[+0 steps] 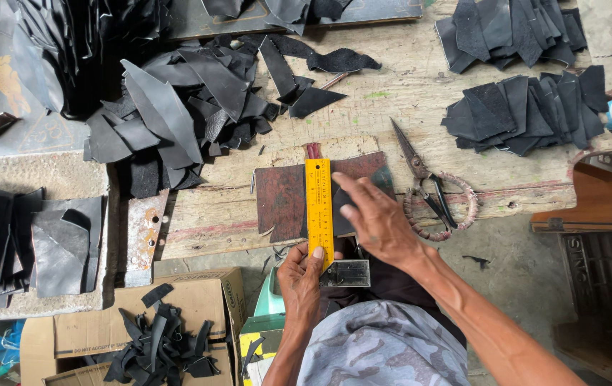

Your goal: The person handles small black leather pieces, marking them with a yellow ruler and cutting them into specific shapes with shears on a workbench.

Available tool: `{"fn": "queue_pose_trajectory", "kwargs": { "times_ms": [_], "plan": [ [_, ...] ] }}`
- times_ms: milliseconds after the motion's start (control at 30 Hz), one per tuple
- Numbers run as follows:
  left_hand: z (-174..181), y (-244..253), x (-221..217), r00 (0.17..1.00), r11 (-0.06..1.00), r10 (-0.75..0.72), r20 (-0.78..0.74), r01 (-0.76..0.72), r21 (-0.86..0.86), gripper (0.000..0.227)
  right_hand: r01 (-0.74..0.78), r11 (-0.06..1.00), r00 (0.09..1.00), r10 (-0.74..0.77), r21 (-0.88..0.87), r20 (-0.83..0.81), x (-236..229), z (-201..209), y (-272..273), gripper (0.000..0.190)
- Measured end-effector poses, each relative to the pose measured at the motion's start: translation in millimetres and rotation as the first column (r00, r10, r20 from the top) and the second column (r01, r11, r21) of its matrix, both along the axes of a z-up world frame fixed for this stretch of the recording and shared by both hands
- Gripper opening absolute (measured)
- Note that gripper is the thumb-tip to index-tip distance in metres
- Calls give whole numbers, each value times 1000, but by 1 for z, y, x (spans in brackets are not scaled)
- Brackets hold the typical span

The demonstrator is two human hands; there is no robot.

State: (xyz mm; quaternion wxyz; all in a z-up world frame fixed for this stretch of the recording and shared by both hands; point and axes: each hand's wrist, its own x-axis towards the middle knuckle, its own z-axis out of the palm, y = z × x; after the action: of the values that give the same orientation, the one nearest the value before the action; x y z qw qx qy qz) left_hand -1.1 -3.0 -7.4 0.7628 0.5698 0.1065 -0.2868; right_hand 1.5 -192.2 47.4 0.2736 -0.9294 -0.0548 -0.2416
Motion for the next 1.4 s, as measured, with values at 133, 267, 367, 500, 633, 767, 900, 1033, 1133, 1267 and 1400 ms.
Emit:
{"fn": "queue_pose_trajectory", "kwargs": {
  "times_ms": [133,267,367,500,633,767,900,1033,1133,1267,1400],
  "plan": [
    [2,1,-1,1000,1000,-4,-6,4,-2,28,185,873,950,-41,451,-309,-6,-8,-9,39],
    [5,-1,1,1000,1000,2,-8,-2,-11,28,245,900,931,-114,362,-346,0,-12,-11,34],
    [5,-3,0,1000,1000,7,-7,-7,-17,28,183,951,938,-94,247,-334,5,-11,-9,36],
    [17,11,5,997,991,-39,-62,47,126,31,156,974,931,-89,163,-355,12,-4,-7,37],
    [33,68,61,952,973,15,305,-85,216,34,202,963,886,-101,180,-452,17,2,-10,39],
    [34,117,137,873,731,-163,460,-206,650,33,191,959,889,-80,207,-451,20,4,-11,39],
    [33,122,166,823,584,-272,498,-270,765,32,190,936,905,-51,295,-422,28,-1,-17,35],
    [43,109,166,709,493,-401,580,-367,789,30,282,892,866,-78,354,-494,32,-14,-22,23],
    [50,104,166,778,404,-400,485,-325,855,33,353,724,841,32,593,-540,34,-20,-29,15],
    [51,98,140,402,500,-486,776,-601,624,63,302,352,891,226,886,-393,20,-11,-35,16],
    [28,62,91,943,997,-14,332,-11,73,73,280,14,943,184,960,-278,5,0,-26,19]
  ]
}}
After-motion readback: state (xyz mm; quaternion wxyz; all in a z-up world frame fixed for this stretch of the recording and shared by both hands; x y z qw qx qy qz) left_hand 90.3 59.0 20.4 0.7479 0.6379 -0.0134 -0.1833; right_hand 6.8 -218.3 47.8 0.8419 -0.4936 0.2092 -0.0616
